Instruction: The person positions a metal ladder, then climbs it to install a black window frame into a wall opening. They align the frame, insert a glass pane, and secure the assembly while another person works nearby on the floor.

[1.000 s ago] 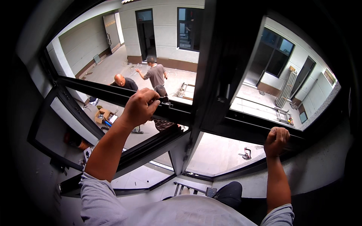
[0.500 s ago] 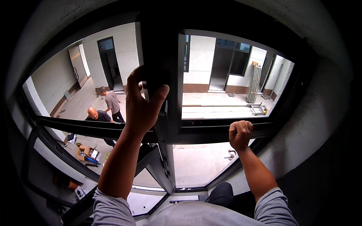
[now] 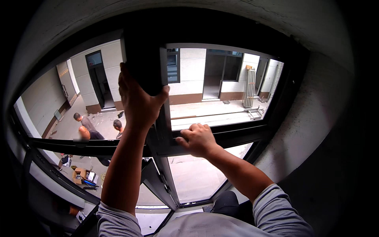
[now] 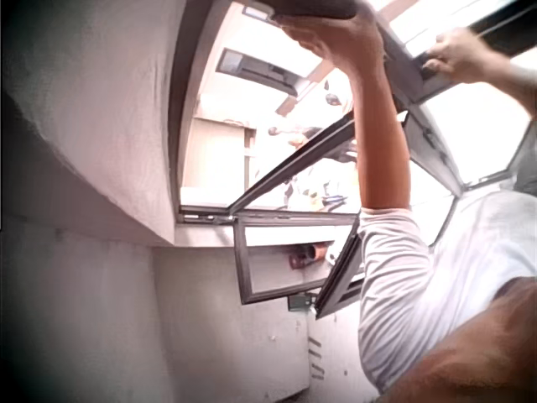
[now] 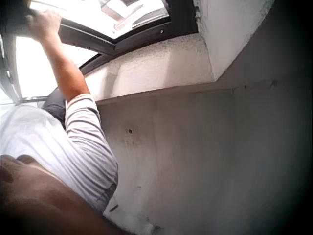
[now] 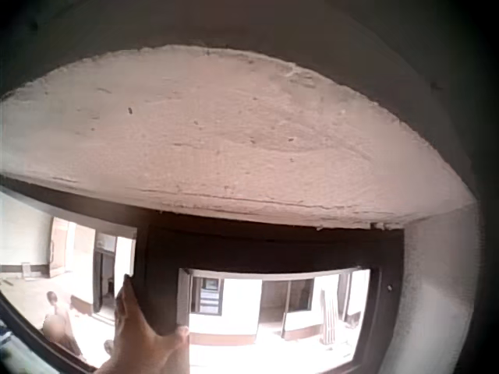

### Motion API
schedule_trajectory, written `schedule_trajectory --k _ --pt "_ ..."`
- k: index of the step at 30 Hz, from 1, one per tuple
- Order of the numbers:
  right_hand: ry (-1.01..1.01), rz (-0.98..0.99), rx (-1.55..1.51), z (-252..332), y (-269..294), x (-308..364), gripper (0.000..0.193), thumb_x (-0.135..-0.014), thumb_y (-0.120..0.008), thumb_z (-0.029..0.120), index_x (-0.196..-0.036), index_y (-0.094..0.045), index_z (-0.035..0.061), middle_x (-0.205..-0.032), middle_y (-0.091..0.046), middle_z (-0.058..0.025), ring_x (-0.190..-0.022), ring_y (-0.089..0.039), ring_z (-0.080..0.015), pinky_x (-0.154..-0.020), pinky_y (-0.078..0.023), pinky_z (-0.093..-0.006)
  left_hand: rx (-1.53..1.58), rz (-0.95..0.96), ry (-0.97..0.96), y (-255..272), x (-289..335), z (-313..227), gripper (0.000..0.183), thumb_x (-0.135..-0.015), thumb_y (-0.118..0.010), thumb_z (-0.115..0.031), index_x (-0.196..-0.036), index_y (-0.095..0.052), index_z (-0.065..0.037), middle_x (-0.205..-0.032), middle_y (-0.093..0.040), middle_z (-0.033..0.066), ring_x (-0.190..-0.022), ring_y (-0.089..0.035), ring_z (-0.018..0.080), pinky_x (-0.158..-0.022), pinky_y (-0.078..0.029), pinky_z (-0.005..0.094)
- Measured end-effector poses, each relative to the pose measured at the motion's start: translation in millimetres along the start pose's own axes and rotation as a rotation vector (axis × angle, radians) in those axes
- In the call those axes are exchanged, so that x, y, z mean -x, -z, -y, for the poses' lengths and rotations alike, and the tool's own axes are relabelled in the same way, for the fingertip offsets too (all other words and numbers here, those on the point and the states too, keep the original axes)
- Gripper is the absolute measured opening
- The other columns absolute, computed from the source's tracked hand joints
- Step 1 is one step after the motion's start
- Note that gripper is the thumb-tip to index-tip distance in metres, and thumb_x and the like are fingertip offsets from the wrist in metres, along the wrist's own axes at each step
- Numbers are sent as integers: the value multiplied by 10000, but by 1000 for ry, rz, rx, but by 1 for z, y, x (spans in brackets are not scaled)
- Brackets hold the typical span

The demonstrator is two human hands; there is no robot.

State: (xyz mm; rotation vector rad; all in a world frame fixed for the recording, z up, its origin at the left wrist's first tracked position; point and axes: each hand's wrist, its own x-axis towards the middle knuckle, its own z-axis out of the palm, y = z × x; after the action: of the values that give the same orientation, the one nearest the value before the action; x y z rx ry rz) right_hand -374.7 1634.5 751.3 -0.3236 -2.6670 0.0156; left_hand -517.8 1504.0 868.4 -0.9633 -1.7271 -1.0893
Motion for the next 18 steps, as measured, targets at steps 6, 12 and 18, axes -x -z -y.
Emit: schedule_trajectory --k 6,12,18 --pt "-77 156 41 17 -4 -5 528 -947 -468 563 -975 -726 103 -974 -653 -159 -1026 -604 -287 -887 -404 -424 -11 -8 82 0 1 -1 1175 -690 -796 -394 -1520 -77 25 -1433 -317 325 -1301 -399 460 -1045 -415 530" --pt "-118 356 -20 21 4 -15 573 -946 -465 555 -987 -734 51 -1022 -671 -164 -1054 -605 -291 -925 -435 -413 -10 -43 68 -1 1 1 1146 -695 -783 -422 -1519 -123 26 -1423 -336 322 -1267 -446 456 -1039 -419 509" --pt "-33 126 -101 3 -13 -10 521 -914 -548 467 -819 -730 -12 -882 -680 -194 -964 -629 -328 -895 -492 -401 78 -43 63 3 0 -2 1131 -699 -791 -392 -1511 -132 38 -1380 -362 314 -1242 -460 440 -1033 -423 498"
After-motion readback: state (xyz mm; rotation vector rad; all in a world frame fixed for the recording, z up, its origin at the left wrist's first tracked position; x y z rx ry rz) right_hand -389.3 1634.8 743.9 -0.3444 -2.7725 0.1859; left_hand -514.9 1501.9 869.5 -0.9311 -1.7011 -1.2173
